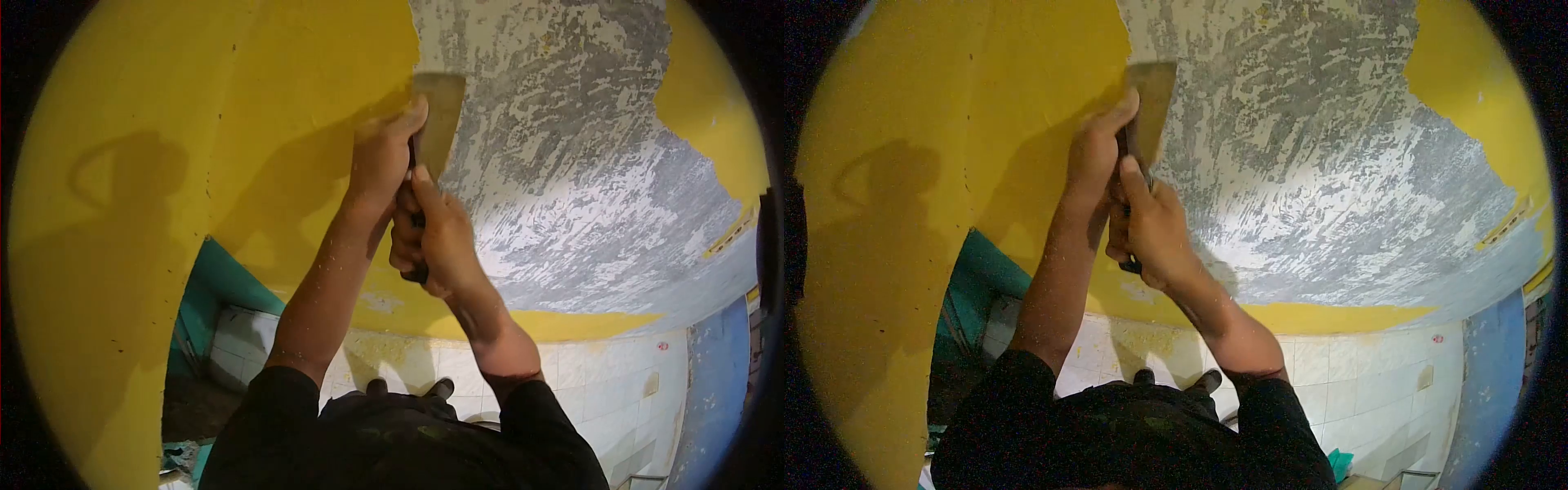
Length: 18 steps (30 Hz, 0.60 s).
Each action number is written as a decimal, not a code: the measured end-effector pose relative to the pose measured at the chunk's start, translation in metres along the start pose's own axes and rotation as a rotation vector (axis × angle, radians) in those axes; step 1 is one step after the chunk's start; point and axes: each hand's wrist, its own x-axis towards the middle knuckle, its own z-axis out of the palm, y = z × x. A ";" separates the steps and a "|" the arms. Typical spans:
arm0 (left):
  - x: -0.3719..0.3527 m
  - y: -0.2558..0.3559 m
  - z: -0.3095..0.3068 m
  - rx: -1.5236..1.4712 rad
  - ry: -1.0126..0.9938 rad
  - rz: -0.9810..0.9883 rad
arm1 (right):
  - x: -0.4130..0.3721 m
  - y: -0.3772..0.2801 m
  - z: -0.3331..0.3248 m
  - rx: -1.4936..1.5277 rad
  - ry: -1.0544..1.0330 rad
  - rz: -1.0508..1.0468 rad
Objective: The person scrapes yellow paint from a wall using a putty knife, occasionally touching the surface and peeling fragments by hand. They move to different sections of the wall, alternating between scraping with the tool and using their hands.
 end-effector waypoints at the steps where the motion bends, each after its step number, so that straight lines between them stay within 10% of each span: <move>1: -0.003 -0.008 -0.003 0.098 0.004 0.047 | -0.003 0.008 -0.004 -0.001 0.000 -0.003; 4: -0.001 -0.015 0.005 0.036 0.089 0.282 | 0.000 0.011 -0.006 0.026 -0.022 0.020; 7: 0.002 0.025 0.007 -0.072 -0.062 -0.079 | -0.001 -0.014 0.006 0.061 -0.114 -0.006; 18: 0.005 0.032 0.016 -0.060 -0.041 0.088 | 0.001 -0.022 0.009 0.083 -0.124 -0.002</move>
